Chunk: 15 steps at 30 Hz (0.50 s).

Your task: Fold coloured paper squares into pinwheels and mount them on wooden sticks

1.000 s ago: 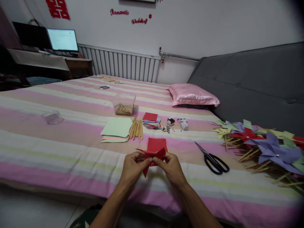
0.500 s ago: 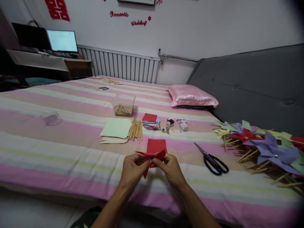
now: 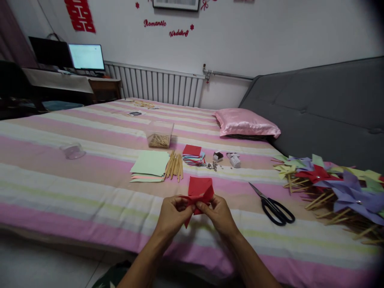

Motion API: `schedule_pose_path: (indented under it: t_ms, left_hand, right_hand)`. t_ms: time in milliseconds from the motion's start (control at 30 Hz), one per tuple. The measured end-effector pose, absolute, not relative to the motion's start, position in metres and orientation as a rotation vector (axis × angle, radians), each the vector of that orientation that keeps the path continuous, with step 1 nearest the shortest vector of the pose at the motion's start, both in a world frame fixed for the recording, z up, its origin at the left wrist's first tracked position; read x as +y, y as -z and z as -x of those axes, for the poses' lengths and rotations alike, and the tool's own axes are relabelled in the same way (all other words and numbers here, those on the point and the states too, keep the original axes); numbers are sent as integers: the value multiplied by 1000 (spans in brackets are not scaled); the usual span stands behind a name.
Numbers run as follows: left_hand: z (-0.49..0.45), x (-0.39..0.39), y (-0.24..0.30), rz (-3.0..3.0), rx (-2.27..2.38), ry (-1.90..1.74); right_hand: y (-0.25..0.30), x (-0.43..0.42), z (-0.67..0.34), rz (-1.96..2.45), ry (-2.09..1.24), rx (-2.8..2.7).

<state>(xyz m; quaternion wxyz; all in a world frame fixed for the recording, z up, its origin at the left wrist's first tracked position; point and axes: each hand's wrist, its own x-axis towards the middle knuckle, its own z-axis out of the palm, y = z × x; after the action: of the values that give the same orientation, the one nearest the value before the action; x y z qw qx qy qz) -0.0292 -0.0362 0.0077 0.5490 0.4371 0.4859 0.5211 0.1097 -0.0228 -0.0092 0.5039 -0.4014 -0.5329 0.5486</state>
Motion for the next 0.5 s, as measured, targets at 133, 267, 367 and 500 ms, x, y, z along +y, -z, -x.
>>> schedule_pose_path:
  t_ms: [133, 267, 367, 500]
  left_hand:
    - [31, -32, 3, -1031, 1180, -1198]
    - [36, -33, -1, -1084, 1097, -1155]
    - [49, -30, -10, -1105, 1087, -1165]
    - [72, -7, -11, -1213, 1485, -1301]
  right_hand:
    - [10, -25, -112, 1117, -979, -1499]
    - [11, -25, -113, 1123, -873, -1544]
    - [15, -23, -114, 1087, -998, -1446]
    - [23, -20, -114, 1057, -1143, -1321]
